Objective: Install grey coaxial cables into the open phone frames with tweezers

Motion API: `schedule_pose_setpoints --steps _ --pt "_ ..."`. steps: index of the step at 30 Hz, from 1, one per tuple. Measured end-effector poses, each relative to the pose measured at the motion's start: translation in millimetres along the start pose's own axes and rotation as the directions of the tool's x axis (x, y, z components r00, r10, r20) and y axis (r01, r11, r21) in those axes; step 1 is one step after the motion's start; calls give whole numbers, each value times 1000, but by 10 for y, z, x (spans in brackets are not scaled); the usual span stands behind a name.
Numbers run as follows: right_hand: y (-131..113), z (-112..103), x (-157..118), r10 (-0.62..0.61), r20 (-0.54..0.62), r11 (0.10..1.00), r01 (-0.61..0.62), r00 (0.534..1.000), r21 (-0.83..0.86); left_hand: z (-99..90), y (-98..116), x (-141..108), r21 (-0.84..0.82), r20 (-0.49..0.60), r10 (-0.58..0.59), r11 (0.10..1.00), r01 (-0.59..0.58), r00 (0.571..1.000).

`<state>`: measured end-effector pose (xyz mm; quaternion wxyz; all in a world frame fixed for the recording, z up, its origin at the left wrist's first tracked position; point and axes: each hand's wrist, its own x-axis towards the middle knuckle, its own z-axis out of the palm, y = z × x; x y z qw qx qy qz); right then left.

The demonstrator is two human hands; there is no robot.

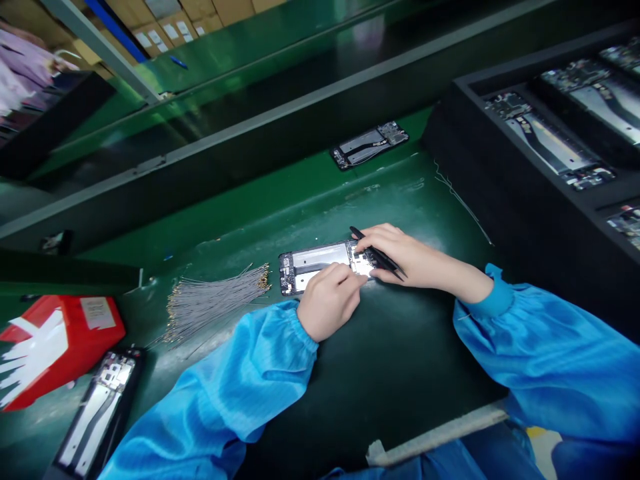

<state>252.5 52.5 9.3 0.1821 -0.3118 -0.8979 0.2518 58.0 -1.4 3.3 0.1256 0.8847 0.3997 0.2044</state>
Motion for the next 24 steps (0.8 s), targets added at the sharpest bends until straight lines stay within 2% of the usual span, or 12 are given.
schedule_pose_setpoints --steps 8,14,18,20,24 --pt "8 -45 44 14 59 1000 -13 998 -14 10 11 -40 -19 -17 21 1000 -21 1000" --pt "-55 -49 134 49 122 991 -33 991 -130 14 35 -21 55 16 32 998 -33 999" --pt "-50 -53 144 59 130 991 -42 990 -128 -28 -14 -8 130 40 74 988 -79 996" --pt "-21 -55 134 52 127 994 -39 991 -103 -76 -92 -17 105 63 111 987 -117 992" --pt "32 -57 117 30 130 997 -21 991 -70 -163 -270 -56 -68 97 149 987 -143 984"
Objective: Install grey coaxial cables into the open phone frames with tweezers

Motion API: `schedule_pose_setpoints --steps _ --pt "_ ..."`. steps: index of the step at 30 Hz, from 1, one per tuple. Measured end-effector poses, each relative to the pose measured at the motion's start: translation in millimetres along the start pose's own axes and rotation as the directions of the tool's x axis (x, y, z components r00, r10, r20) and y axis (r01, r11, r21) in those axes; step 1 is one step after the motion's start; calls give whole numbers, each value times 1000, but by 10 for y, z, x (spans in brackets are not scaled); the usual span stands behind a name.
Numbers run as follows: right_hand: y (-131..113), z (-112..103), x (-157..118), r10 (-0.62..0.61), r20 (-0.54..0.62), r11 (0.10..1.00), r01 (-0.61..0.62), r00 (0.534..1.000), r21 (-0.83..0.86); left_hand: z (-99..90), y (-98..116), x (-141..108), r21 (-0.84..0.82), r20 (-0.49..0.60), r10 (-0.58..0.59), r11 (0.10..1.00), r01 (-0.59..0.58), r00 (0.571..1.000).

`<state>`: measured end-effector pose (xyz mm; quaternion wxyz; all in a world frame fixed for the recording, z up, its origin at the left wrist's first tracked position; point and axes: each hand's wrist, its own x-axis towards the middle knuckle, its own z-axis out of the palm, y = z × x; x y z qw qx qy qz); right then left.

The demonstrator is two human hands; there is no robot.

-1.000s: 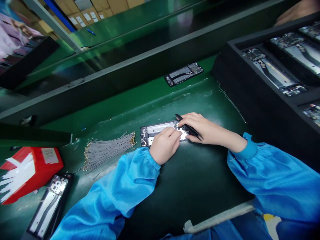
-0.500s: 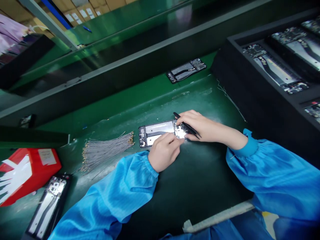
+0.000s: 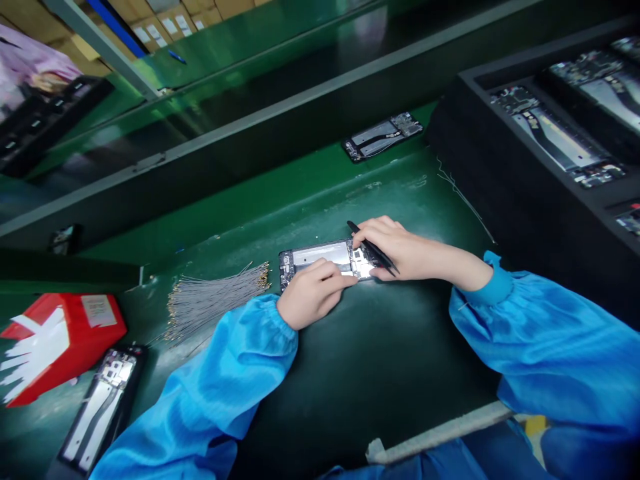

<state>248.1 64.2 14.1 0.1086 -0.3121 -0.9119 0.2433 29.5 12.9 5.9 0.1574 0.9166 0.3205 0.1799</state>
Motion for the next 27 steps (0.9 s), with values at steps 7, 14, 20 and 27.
schedule_pose_setpoints --steps 7,14,20,27 --pt "-37 -11 12 37 4 999 -37 999 -15 25 -58 -24 -38 -27 9 999 -10 1000" --pt "-96 -25 45 70 32 995 -68 997 -69 32 -44 -22 -30 -52 21 999 -22 998" --pt "-142 -61 106 100 79 990 -91 992 -107 44 -51 -25 -32 -65 36 999 -38 997" --pt "-129 -64 98 99 79 992 -92 992 -88 53 -57 -47 31 -46 50 998 -48 998"
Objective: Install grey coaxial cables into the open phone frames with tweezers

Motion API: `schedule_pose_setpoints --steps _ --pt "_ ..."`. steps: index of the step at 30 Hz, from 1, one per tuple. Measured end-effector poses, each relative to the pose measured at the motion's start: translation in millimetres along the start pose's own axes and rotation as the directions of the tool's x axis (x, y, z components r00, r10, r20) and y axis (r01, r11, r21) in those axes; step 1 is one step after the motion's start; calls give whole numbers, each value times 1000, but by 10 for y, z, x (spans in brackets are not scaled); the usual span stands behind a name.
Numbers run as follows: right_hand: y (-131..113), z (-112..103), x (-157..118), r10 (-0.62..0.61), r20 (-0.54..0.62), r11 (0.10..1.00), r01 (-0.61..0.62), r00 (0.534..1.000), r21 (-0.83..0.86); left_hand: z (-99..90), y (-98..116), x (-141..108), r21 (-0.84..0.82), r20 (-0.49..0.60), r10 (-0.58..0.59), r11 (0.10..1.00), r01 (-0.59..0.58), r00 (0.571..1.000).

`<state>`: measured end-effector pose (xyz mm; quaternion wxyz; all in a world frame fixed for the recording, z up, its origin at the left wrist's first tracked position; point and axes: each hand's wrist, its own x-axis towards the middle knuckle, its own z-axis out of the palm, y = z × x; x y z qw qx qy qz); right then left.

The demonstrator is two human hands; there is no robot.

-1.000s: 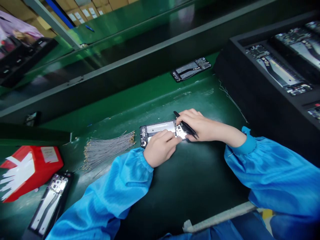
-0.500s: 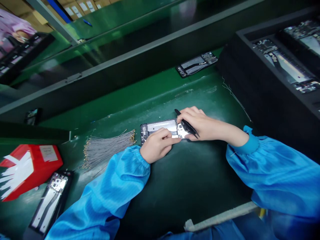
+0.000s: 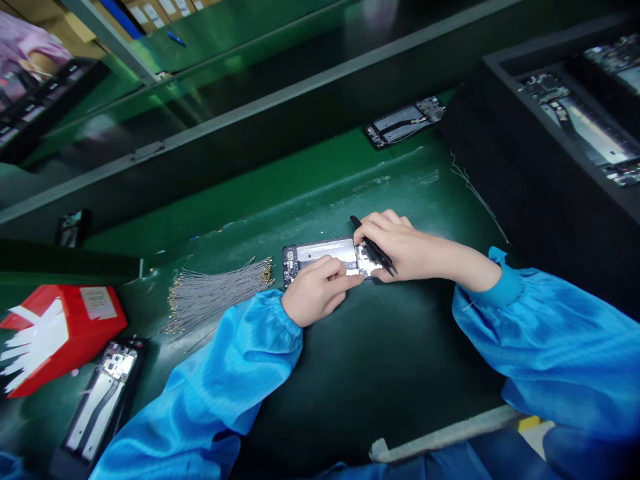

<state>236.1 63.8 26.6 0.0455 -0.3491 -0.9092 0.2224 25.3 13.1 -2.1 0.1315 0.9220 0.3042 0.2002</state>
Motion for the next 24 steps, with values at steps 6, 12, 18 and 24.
schedule_pose_setpoints --steps 6,12,18,24 --pt "-3 -5 -5 4 3 1000 -4 1000 7 3 -2 -2 8 -22 5 1000 -5 1000" --pt "-38 29 33 21 -15 1000 -21 1000 -13 1 3 9 31 -35 24 999 -23 999" --pt "-30 28 40 23 4 1000 -23 1000 -20 2 -2 11 37 -30 25 999 -24 999" --pt "-61 2 64 37 18 998 -36 999 -49 8 -10 3 9 -17 22 1000 -22 1000"
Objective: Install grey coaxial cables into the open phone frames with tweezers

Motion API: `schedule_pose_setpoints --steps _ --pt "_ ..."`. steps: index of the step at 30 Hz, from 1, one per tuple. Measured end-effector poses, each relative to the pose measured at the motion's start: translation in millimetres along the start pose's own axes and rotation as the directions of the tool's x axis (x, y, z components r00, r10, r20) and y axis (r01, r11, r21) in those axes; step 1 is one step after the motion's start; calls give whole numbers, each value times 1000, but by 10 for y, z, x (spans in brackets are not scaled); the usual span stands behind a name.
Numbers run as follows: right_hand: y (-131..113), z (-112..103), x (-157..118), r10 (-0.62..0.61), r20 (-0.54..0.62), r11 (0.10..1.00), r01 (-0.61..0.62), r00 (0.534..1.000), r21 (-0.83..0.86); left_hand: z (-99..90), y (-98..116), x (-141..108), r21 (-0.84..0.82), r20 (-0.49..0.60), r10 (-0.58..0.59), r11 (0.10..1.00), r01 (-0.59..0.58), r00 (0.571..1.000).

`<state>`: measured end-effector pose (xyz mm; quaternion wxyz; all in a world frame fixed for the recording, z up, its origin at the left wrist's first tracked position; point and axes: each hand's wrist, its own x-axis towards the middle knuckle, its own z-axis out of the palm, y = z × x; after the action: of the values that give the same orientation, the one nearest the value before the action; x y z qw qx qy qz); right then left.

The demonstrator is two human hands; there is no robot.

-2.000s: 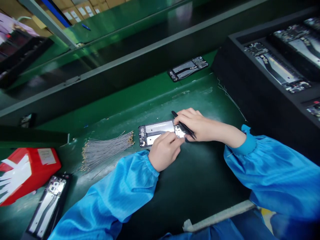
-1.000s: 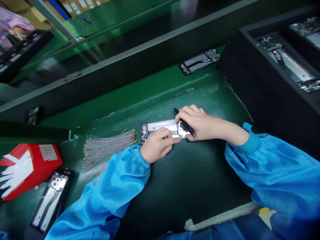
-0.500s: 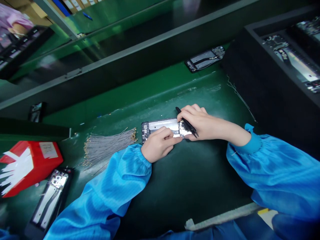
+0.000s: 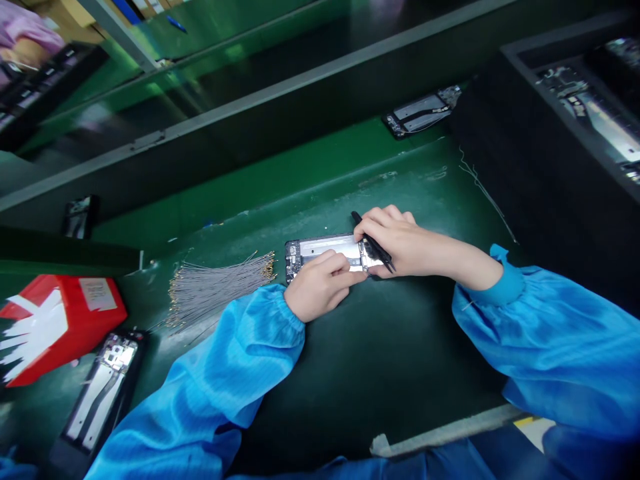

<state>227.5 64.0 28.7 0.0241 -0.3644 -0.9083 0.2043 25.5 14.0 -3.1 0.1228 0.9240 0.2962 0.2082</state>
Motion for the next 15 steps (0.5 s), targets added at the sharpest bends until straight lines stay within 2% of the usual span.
schedule_pose_setpoints --steps 4,9,15 --pt "-9 14 12 -6 4 998 6 1000 -61 -10 16 18 -78 -23 -55 996 53 998" --pt "41 49 -8 -26 -34 1000 26 999 2 -31 32 46 -205 -67 -94 976 78 993" --pt "49 52 12 -11 -29 1000 11 1000 -1 -34 25 47 -216 -72 -88 974 70 994"
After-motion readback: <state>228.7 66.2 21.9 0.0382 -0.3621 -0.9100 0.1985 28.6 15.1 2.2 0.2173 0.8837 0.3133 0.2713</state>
